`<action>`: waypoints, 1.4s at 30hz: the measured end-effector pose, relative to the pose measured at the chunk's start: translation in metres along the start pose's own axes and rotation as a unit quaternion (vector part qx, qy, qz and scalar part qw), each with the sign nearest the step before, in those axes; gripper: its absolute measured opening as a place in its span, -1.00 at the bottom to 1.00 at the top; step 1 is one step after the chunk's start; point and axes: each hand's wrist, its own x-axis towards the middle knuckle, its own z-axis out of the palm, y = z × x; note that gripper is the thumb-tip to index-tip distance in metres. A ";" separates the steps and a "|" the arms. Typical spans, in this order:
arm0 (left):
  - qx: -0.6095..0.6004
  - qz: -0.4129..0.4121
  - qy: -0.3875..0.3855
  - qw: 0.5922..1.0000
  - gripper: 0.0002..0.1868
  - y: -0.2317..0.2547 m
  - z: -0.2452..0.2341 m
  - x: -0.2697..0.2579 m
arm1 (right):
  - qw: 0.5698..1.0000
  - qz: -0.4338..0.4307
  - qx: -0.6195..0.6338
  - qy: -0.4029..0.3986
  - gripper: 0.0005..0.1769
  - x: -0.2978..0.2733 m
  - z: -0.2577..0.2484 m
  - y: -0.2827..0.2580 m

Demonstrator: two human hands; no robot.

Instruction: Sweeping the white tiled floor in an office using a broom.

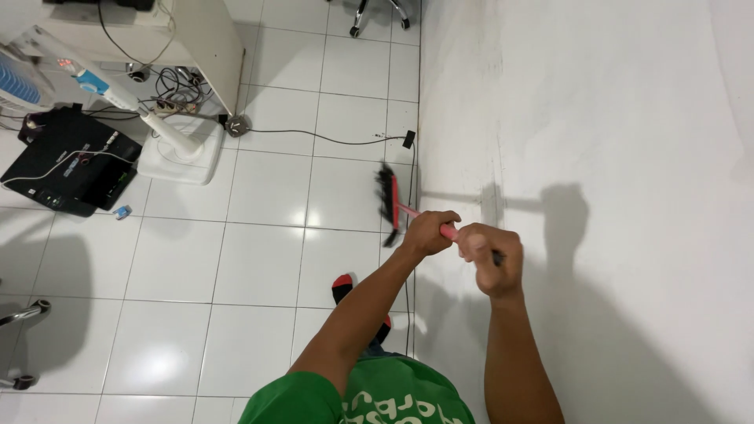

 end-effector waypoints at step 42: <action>0.043 0.045 -0.012 0.998 -0.80 -0.035 -0.077 0.140 | 1.000 0.004 -0.009 0.015 -0.45 0.136 0.013 0.062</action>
